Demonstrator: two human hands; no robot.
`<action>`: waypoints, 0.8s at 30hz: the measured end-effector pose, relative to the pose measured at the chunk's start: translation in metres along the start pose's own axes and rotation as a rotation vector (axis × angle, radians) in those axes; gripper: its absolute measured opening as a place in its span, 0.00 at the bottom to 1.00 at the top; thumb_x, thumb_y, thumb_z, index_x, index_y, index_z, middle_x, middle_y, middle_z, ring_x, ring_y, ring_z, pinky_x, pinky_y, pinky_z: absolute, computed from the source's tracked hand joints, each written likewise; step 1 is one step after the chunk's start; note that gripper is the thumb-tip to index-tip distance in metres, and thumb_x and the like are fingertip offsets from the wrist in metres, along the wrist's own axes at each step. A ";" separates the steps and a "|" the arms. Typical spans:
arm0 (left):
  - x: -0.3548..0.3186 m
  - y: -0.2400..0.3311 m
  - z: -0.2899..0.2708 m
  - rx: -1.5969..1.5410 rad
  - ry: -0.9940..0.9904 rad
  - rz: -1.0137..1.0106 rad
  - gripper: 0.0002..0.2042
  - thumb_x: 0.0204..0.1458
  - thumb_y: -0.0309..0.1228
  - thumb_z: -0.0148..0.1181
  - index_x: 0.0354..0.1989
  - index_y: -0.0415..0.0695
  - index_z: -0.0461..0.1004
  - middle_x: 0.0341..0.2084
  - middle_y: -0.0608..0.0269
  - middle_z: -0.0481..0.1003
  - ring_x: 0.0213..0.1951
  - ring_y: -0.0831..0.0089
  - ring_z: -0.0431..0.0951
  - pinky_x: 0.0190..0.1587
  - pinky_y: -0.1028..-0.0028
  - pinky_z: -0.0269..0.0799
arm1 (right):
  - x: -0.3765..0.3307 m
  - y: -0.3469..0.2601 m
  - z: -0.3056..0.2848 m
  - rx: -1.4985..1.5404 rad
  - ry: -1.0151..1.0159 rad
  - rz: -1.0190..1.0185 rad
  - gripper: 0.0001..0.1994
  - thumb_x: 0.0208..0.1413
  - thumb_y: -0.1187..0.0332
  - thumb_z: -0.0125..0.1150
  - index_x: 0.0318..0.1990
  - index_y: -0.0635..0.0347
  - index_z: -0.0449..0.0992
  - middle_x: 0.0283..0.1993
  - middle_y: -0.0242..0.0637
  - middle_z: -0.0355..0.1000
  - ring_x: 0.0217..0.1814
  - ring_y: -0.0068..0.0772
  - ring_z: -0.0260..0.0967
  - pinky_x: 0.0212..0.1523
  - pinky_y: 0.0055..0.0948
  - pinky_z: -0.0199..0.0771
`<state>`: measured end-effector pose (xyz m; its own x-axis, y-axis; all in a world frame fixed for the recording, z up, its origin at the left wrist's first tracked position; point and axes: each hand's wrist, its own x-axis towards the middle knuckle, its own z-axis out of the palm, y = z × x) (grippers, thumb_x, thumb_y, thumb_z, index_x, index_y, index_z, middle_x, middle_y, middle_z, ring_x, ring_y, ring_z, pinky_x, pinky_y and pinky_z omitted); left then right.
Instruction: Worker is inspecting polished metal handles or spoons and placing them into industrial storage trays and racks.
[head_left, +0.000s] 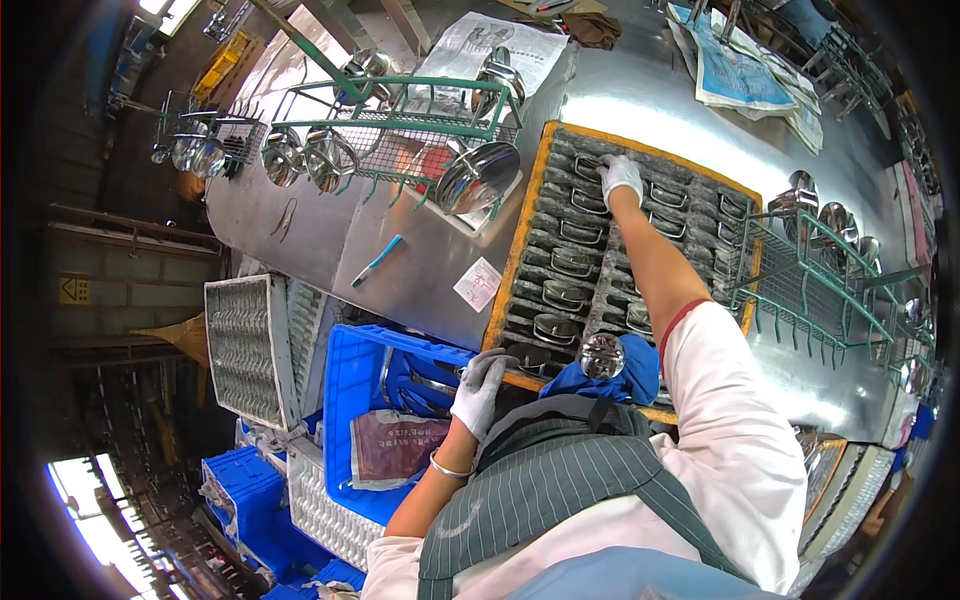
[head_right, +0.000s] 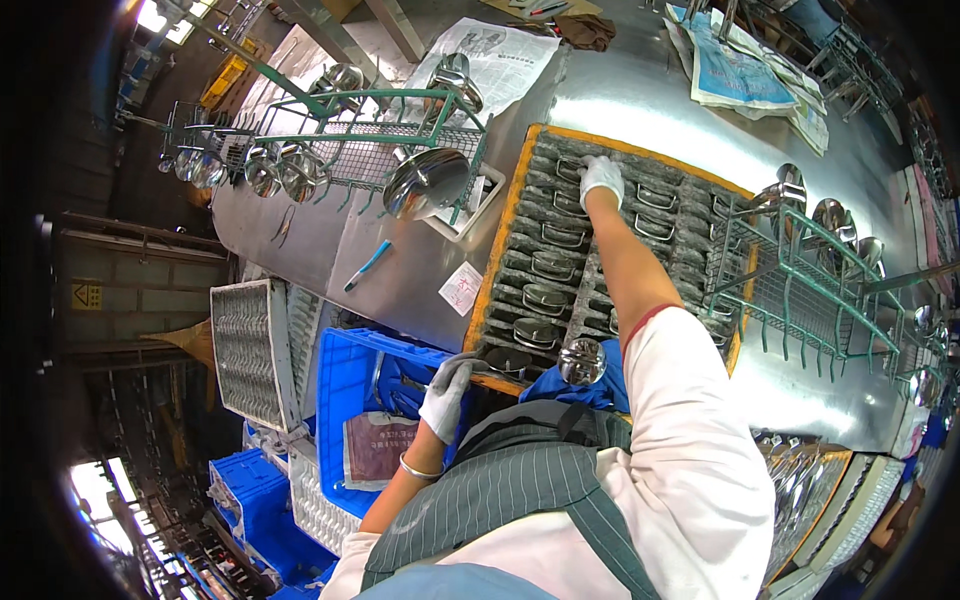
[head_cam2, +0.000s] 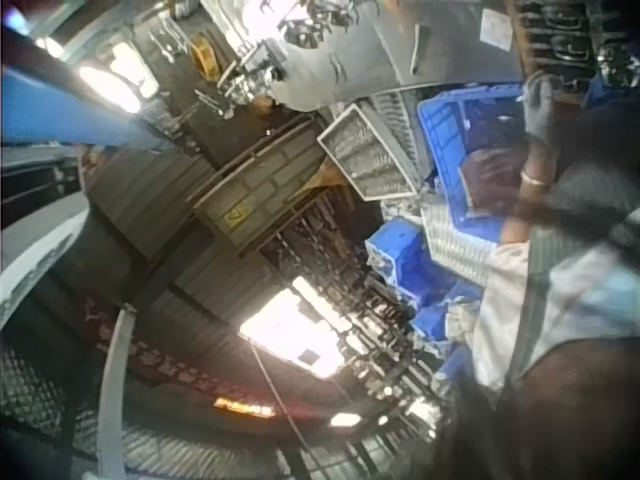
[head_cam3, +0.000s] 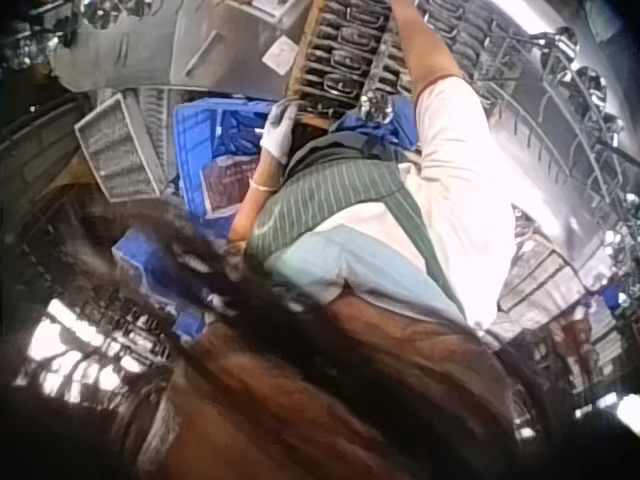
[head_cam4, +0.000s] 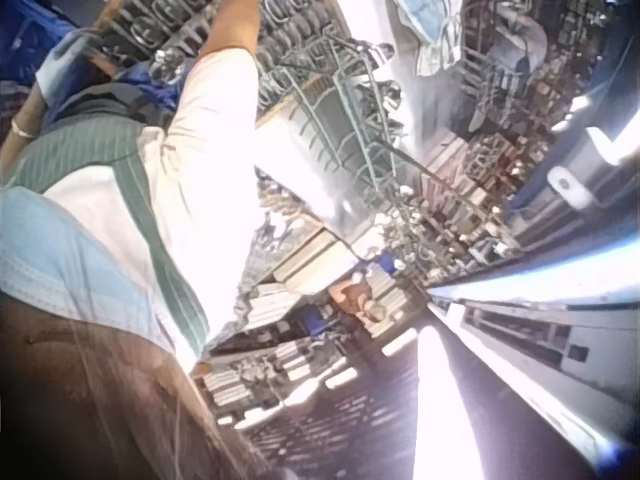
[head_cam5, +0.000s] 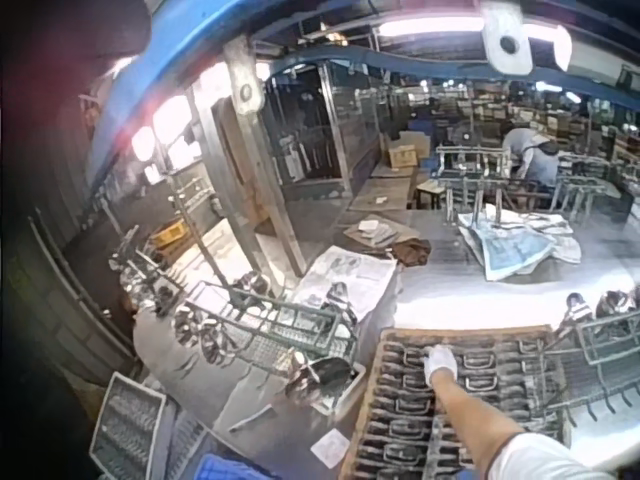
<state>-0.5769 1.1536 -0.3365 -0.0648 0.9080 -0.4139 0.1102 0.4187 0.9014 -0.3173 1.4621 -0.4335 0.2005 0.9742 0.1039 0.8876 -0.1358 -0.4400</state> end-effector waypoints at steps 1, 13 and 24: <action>0.005 -0.001 -0.001 0.004 -0.030 0.007 0.12 0.55 0.32 0.47 0.36 0.39 0.75 0.42 0.55 0.70 0.47 0.65 0.68 0.52 0.71 0.61 | 0.006 0.006 0.002 0.113 -0.053 0.053 0.10 0.50 0.65 0.55 0.38 0.56 0.76 0.38 0.50 0.71 0.45 0.52 0.66 0.48 0.43 0.64; 0.078 0.003 0.037 0.487 -0.557 0.238 0.14 0.51 0.37 0.54 0.43 0.43 0.73 0.41 0.55 0.72 0.46 0.64 0.70 0.51 0.70 0.63 | -0.124 -0.013 -0.079 0.535 -0.270 0.032 0.17 0.52 0.58 0.52 0.44 0.59 0.74 0.44 0.49 0.71 0.49 0.50 0.67 0.50 0.36 0.65; 0.122 -0.009 0.112 0.778 -0.868 0.368 0.19 0.48 0.37 0.56 0.47 0.41 0.70 0.41 0.50 0.74 0.43 0.63 0.74 0.47 0.70 0.67 | -0.278 0.010 -0.123 0.636 -0.140 0.311 0.16 0.55 0.59 0.50 0.42 0.61 0.74 0.40 0.46 0.73 0.44 0.42 0.70 0.46 0.32 0.68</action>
<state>-0.4746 1.2618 -0.4097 0.7461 0.5563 -0.3659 0.5656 -0.2394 0.7892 -0.3135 1.1676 -0.3566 0.3115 0.9273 -0.2073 0.3762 -0.3207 -0.8693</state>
